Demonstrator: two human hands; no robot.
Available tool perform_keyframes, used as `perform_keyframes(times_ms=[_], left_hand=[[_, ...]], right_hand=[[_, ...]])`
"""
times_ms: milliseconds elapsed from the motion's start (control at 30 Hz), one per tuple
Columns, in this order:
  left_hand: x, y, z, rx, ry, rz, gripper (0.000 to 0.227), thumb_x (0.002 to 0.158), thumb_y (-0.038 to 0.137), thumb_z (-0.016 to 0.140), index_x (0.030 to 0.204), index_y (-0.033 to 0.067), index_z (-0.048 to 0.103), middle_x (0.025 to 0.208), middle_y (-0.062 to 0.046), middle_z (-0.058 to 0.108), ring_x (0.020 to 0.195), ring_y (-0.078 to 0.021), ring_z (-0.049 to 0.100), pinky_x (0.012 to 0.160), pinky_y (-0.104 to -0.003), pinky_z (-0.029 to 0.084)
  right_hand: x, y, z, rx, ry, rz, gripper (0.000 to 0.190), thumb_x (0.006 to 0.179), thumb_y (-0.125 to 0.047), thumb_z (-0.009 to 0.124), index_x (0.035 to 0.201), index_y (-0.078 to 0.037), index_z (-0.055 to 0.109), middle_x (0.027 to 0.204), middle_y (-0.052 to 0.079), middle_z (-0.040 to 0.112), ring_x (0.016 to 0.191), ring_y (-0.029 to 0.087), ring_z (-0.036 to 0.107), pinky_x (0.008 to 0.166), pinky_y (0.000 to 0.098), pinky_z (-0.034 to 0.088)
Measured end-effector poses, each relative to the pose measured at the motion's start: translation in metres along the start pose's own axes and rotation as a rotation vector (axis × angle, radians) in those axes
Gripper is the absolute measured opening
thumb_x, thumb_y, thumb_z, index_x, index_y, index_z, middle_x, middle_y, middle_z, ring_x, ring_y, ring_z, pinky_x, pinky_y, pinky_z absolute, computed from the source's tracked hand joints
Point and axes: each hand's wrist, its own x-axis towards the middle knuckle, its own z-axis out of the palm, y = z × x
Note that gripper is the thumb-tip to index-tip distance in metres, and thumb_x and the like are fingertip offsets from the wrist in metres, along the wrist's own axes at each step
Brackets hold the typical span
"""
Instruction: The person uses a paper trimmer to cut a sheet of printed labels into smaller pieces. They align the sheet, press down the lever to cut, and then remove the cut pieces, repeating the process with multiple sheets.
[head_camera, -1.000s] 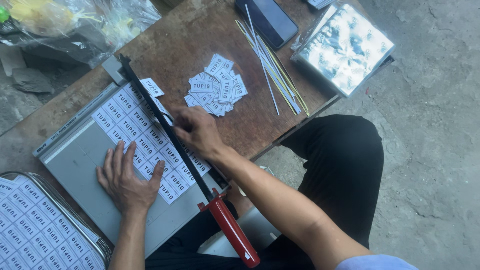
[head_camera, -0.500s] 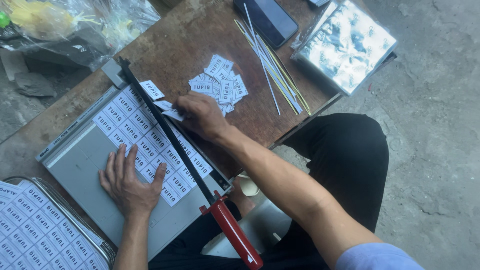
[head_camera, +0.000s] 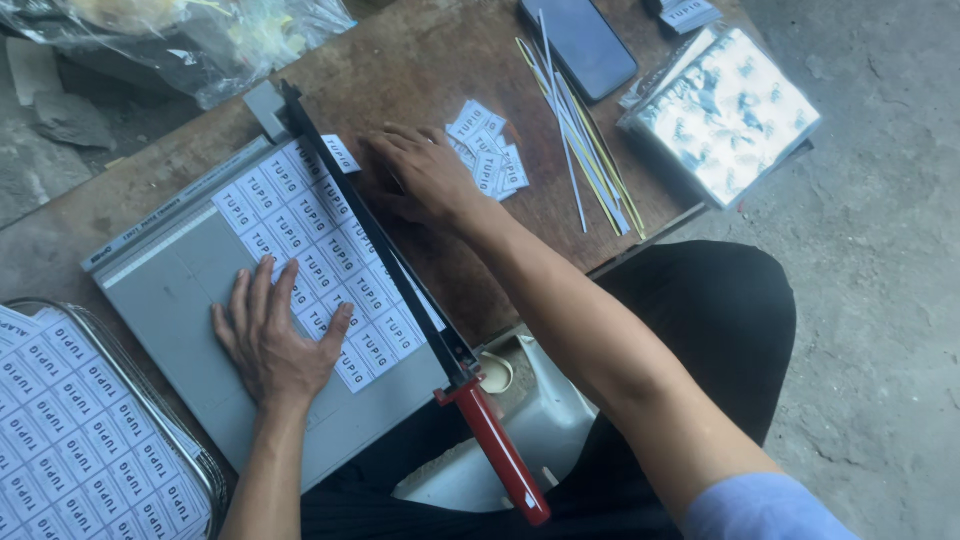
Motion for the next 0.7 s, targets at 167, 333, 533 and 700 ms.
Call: perform_keyframes(times_ms=[167,333,533,700], left_hand=[[0.005,0.001,0.0,0.023,-0.003,-0.008,0.087,0.081,0.071,0.069,0.144,0.0122,0.061,0.157,-0.015,0.051,0.151,-0.0378,0.036,0.123,-0.067,0.012],[0.003,-0.007,-0.001,-0.021,-0.001,0.003,0.091,0.081,0.069,0.068,0.148,0.0092,0.057,0.159,-0.015,0.048,0.153,-0.0371,0.033,0.124,-0.066,0.012],[0.005,-0.008,-0.001,-0.011,-0.018,0.022,0.098,0.08,0.071,0.067,0.152,0.0062,0.051,0.164,-0.019,0.041,0.155,-0.0378,0.028,0.123,-0.065,0.009],[0.0,-0.013,-0.006,-0.05,-0.07,0.009,0.101,0.077,0.071,0.072,0.152,0.0081,0.049,0.162,-0.018,0.04,0.154,-0.0386,0.024,0.12,-0.067,0.005]], right_hand=[[0.044,0.022,0.041,0.032,-0.014,-0.156,0.072,0.075,-0.02,0.076,0.142,-0.003,0.055,0.139,0.017,0.06,0.136,0.032,0.046,0.113,0.0565,0.027],[0.037,0.019,0.028,-0.022,0.098,-0.147,0.029,0.096,-0.015,0.069,0.125,-0.012,0.071,0.128,0.008,0.072,0.133,0.025,0.059,0.119,0.0519,0.033],[-0.039,-0.006,-0.064,-0.301,-0.02,-0.052,0.052,0.086,-0.013,0.07,0.137,-0.014,0.062,0.144,0.022,0.056,0.139,0.039,0.044,0.113,0.0548,0.031],[-0.145,-0.106,-0.133,0.317,-0.066,0.512,0.06,0.099,-0.035,0.062,0.151,-0.013,0.042,0.147,0.019,0.058,0.127,0.029,0.064,0.1,0.042,0.055]])
